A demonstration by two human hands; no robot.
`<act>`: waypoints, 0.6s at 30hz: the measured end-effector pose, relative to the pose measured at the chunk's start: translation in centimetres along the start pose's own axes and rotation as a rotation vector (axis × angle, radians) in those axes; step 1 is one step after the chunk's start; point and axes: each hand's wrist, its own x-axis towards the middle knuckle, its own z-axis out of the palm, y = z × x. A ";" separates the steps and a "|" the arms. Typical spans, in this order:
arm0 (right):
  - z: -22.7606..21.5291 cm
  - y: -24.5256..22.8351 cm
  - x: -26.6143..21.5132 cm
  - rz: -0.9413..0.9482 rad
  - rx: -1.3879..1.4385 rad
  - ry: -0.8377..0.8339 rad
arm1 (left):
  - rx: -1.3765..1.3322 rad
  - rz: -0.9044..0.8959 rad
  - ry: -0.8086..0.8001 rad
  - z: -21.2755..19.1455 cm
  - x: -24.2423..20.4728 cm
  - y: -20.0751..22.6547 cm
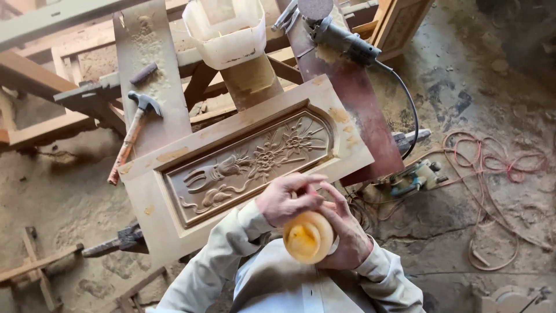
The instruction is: Applying finish to a carved wooden panel using a small wooden stick as an applicator.
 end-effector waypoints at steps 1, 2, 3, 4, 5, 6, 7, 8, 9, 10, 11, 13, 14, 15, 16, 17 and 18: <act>0.8 -0.6 0.4 0.028 0.000 0.008 | 0.085 0.156 0.080 -0.7 -1.2 -0.4; 1.6 -1.1 0.9 0.054 -0.001 0.015 | 0.166 0.317 0.160 -1.5 -2.3 -0.7; 2.9 -1.0 0.5 0.056 -0.010 0.027 | 0.170 0.324 0.147 -1.3 -3.3 -0.6; 4.3 -0.9 -0.1 0.125 -0.206 -0.008 | 0.270 0.434 0.184 -0.9 -4.5 -0.7; 5.8 -0.9 -0.6 0.193 -0.402 -0.044 | 0.371 0.543 0.220 -0.5 -5.9 -0.8; 6.9 -1.4 -0.8 0.189 -0.400 -0.047 | 0.372 0.543 0.226 -0.4 -6.7 -1.4; 7.9 -1.9 -1.0 0.024 -0.352 0.154 | 0.510 0.577 0.301 -0.3 -7.5 -1.8; 8.9 -2.4 -1.0 -0.143 -0.303 0.358 | 0.651 0.615 0.373 -0.3 -8.1 -2.2; 9.9 -2.6 -2.0 -0.147 -0.305 0.360 | 0.653 0.619 0.375 -0.5 -8.8 -2.3; 10.8 -2.7 -3.1 -0.031 -0.302 0.341 | 0.705 0.606 0.379 -0.5 -9.4 -2.4; 11.5 -2.7 -4.2 0.086 -0.299 0.322 | 0.756 0.593 0.383 -0.6 -9.9 -2.4; 11.3 -5.3 -1.7 0.313 -0.243 0.250 | 0.782 0.435 0.382 -0.5 -9.9 -3.4; 11.4 -6.8 -0.8 0.552 -0.184 0.179 | 0.802 0.274 0.363 -0.2 -10.0 -3.9; 12.0 -6.2 -1.7 0.552 -0.183 0.174 | 0.800 0.270 0.366 -0.2 -9.7 -4.3; 12.6 -5.5 -2.6 0.508 -0.394 0.221 | 0.754 0.192 0.318 -0.3 -9.2 -4.7; 13.0 -4.8 -3.4 0.458 -0.605 0.266 | 0.707 0.114 0.270 -0.3 -8.7 -5.0; 12.0 -5.1 -3.6 0.450 -0.606 0.268 | 0.709 0.118 0.276 -0.4 -8.8 -5.0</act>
